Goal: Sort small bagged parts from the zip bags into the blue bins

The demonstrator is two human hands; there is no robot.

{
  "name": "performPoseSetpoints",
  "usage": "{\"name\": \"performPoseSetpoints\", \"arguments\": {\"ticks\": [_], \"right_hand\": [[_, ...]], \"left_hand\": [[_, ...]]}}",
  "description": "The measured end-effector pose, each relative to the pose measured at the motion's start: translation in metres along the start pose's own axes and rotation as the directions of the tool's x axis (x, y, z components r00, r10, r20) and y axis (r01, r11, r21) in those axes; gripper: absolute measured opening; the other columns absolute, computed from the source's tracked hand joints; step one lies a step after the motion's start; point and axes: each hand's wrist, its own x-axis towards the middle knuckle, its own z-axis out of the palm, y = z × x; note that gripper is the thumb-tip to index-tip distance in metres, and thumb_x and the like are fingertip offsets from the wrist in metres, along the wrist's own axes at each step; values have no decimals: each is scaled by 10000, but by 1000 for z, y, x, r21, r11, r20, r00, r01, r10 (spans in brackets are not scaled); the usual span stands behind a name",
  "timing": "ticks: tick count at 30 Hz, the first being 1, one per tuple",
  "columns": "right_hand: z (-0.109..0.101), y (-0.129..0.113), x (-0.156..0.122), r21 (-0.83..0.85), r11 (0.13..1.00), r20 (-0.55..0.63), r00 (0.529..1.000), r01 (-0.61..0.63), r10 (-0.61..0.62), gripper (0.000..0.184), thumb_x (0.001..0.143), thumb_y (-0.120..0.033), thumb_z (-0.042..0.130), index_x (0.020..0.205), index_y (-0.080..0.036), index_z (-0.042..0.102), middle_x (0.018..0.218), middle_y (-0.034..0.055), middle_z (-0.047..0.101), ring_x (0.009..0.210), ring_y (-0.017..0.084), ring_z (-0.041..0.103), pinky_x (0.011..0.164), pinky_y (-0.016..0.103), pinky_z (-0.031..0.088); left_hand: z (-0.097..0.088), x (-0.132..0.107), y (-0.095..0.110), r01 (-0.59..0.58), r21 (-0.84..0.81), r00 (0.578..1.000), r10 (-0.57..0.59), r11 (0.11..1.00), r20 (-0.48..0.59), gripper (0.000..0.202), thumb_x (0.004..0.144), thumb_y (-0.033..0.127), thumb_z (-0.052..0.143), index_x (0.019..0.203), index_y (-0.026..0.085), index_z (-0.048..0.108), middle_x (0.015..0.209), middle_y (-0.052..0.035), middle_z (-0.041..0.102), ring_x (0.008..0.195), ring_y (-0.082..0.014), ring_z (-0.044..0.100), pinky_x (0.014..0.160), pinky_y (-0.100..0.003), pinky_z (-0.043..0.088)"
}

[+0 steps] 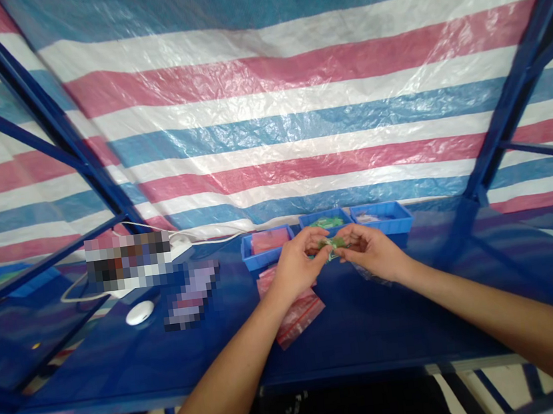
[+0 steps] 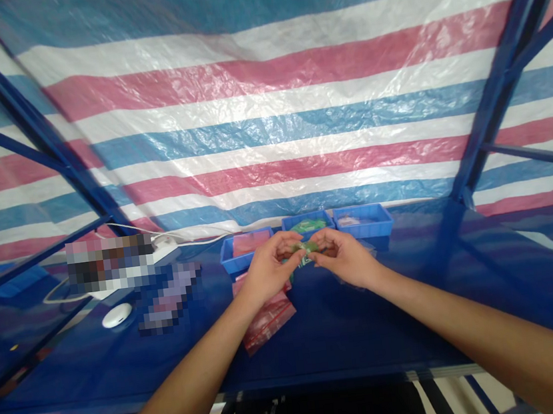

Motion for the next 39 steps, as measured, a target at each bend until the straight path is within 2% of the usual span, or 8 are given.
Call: {"name": "performPoseSetpoints", "arguments": {"ticks": [10,20,22,25,28,32,35,39], "right_hand": [[-2,-1,2,52,998,-23,999,-27,28,315,824,-389,845,1017,-248,640,897,-12,734,743,155,679,726,308,580],[3,-9,-3,24,998,0,999,-50,50,284,838,-369,816,1006,-239,626,842,-24,696,664,134,635,660,290,557],[3,-11,-2,-7,1000,-16,999,-31,30,255,852,-353,797,996,-237,622,795,-34,670,639,129,621,646,283,544],[1,-11,0,-33,999,-131,991,14,-18,247,866,-358,776,998,-254,594,814,-33,658,659,141,635,646,285,549],[0,-9,0,-48,997,-216,974,59,-68,245,896,-368,752,1021,-279,561,903,-20,672,737,159,671,704,304,585],[1,-6,-5,-166,977,-97,983,136,-154,254,921,-340,742,1120,-287,593,964,10,688,889,201,713,851,369,622],[4,-8,-9,-251,943,21,976,217,-219,347,916,-319,753,1237,-287,624,1175,58,687,1044,234,731,981,433,620],[6,-14,-10,-287,920,100,964,266,-247,330,954,-318,706,1281,-295,662,1351,85,650,1185,263,706,1028,448,615]], "left_hand": [[2,0,8,89,-160,996,-91,983,-7,458,855,366,818,1233,186,633,927,-47,757,786,-172,734,712,-257,558],[3,0,6,44,-209,999,-39,977,27,454,871,301,805,1248,186,580,884,-20,712,753,-136,695,713,-238,549],[4,-1,7,-5,-167,1000,4,986,-5,438,890,284,781,1268,192,579,969,-49,726,813,-153,715,740,-257,575],[3,-2,12,-149,71,981,157,986,-114,280,915,274,747,1175,191,681,1217,-118,691,1008,-200,712,805,-296,601],[3,-3,17,-222,219,966,245,950,-86,199,962,307,699,1118,195,749,1220,-121,695,1070,-219,698,855,-322,606],[3,-4,19,-165,177,985,170,970,-13,306,987,398,673,1206,195,740,1175,-112,733,968,-202,730,801,-305,609],[0,-3,17,-136,188,990,141,973,-14,306,973,431,687,1148,189,757,1129,-103,752,960,-213,730,784,-299,596],[-6,1,12,-170,215,982,185,962,-49,277,987,365,671,1201,213,760,1167,-99,754,1056,-240,713,897,-352,589]]}}
